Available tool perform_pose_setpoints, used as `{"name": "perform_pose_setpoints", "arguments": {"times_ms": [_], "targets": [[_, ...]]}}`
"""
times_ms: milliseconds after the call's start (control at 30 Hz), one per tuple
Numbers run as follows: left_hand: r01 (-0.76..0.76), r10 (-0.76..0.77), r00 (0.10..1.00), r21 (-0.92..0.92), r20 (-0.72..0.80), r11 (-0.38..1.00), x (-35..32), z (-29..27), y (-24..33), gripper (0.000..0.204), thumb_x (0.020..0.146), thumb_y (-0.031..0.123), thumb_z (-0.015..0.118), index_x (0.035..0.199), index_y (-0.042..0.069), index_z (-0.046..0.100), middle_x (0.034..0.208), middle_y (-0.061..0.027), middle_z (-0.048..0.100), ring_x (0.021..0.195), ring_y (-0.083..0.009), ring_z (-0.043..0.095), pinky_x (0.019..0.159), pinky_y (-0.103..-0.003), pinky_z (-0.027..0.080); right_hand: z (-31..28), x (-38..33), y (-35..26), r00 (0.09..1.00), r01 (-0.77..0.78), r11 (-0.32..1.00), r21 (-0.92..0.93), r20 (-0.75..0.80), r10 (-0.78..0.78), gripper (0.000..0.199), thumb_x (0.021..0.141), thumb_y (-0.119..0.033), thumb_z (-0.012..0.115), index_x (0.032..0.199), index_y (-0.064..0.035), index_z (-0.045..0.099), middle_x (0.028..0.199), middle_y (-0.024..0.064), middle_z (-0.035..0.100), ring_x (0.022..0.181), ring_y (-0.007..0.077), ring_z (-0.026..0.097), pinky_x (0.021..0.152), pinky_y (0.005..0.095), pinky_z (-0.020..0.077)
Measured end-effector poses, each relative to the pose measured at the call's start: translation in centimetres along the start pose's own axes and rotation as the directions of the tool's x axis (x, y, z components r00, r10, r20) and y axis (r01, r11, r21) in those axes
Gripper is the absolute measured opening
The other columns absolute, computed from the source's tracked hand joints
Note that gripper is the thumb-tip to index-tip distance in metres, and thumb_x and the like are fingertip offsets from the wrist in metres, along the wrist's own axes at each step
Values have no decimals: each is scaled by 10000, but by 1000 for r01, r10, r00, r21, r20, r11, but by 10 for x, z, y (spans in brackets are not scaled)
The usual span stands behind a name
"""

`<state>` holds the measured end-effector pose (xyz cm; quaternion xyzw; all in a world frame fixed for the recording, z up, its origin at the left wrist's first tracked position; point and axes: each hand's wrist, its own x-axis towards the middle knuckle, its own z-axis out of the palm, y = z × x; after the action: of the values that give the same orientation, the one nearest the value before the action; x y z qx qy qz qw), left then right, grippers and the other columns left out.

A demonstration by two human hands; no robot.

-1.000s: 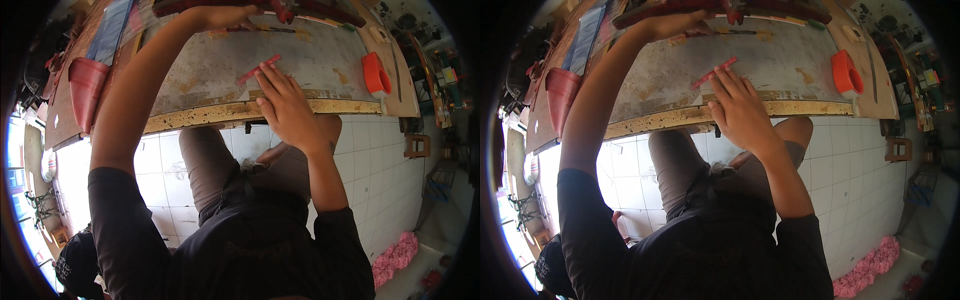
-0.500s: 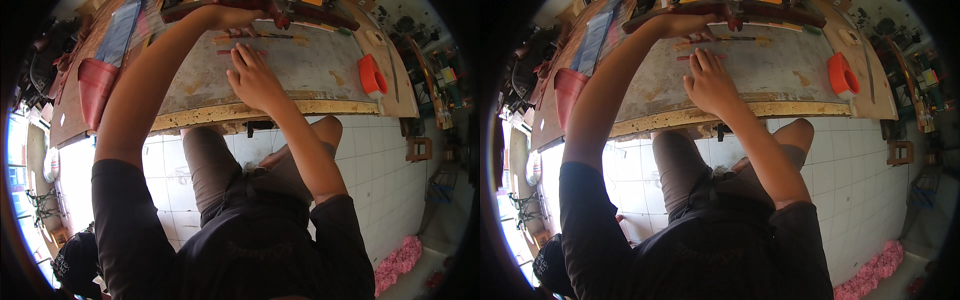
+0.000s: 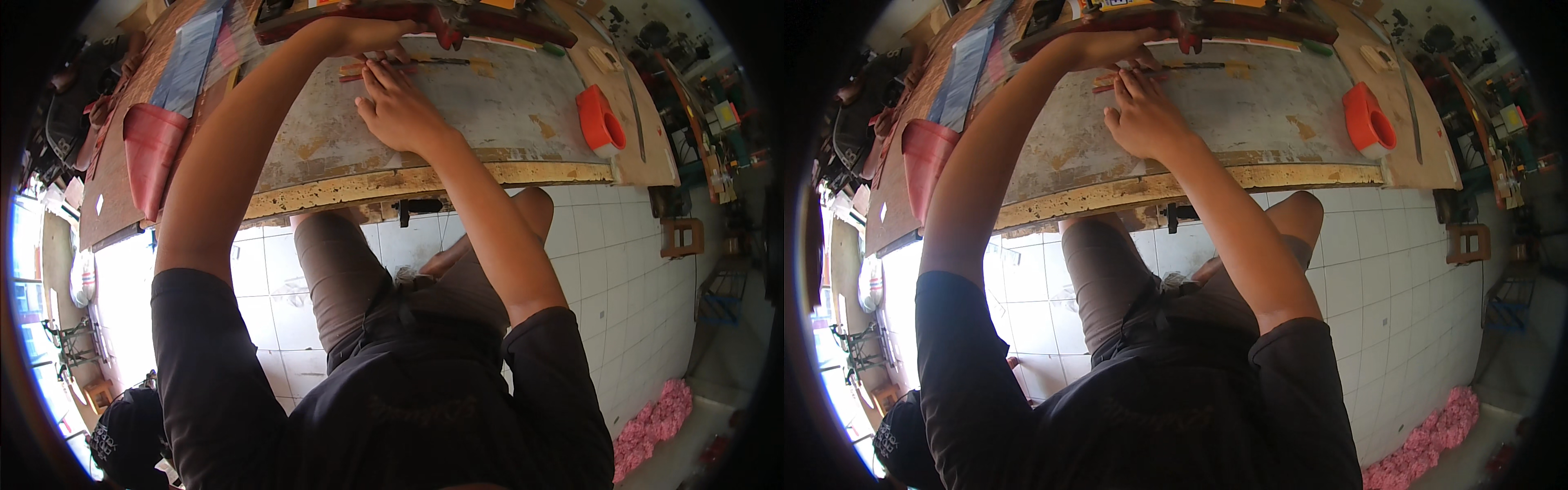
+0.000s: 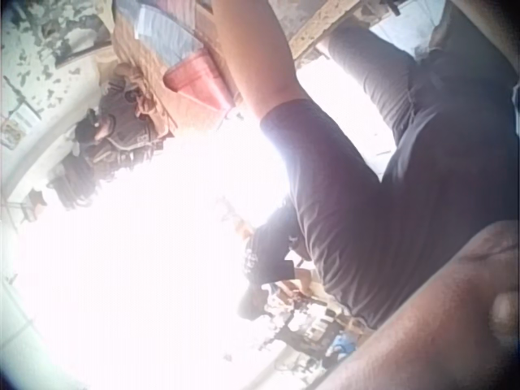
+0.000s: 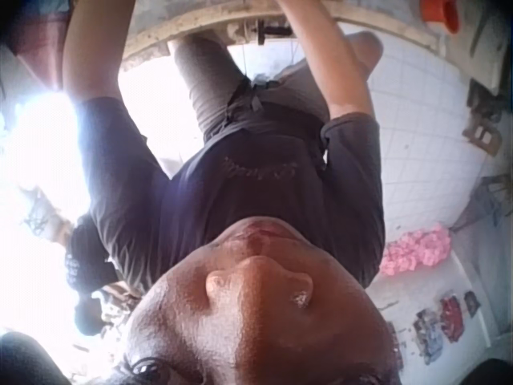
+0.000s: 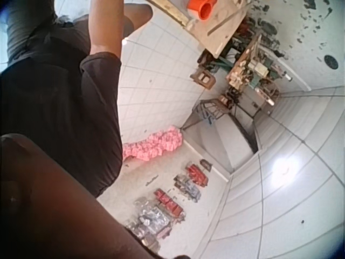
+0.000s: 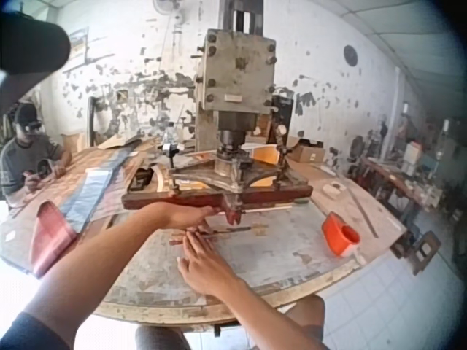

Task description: The person uses a screen printing machine to apply ink to objects on a table, then handles plastic sheets and uses a tape dispenser to prepare materials.

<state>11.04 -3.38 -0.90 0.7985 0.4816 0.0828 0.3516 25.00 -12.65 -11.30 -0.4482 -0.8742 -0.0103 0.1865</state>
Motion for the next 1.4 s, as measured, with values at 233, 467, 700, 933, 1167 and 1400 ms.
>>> {"name": "perform_pose_setpoints", "arguments": {"times_ms": [233,467,700,933,1167,1400], "targets": [[41,-40,999,37,-20,998,-13,1,10,585,1100,560,376,1538,206,533,1473,-117,659,1371,-284,605,1169,-424,468,-8,-6,-4,999,-50,996,72,-4,51,662,1133,-389,396,1610,69,368,1719,237,298,1607,361,266,1319,444,256],[49,-42,998,214,-40,976,-29,5,17,734,1082,638,352,1479,91,639,1437,-109,695,1323,-274,633,1148,-400,471,-26,-42,14,989,-71,997,32,-125,74,598,1092,-344,470,1468,117,531,1562,264,488,1467,379,455,1266,497,319],[-110,190,967,398,-169,911,-38,19,-27,548,1118,445,390,1431,85,660,1343,-147,725,1292,-340,650,1150,-423,465,-42,-36,21,957,-62,995,73,-278,80,296,1007,-194,638,1179,25,741,1304,158,674,1263,349,605,1110,514,450],[-239,377,776,318,-506,917,-68,41,-68,296,965,177,631,1194,46,765,1230,-185,738,1122,-387,705,990,-450,567,-33,19,46,951,107,994,37,-295,-91,244,924,-2,655,1148,-5,753,1185,148,728,1126,372,690,972,455,567],[-284,418,725,315,-547,906,-68,46,-83,257,908,203,704,1103,43,758,1133,-152,730,1063,-354,715,943,-449,580,-38,47,55,989,123,992,-11,-82,-124,201,924,-36,630,1086,-34,751,1126,95,733,1084,341,700,929,439,579],[-275,424,742,340,-520,899,-66,41,-84,213,918,218,731,1045,53,772,1116,-125,730,1039,-350,713,914,-453,586,-29,49,60,948,276,947,-167,-118,-297,130,917,-50,619,1011,-47,709,1090,77,657,1105,289,685,928,437,597]]}}
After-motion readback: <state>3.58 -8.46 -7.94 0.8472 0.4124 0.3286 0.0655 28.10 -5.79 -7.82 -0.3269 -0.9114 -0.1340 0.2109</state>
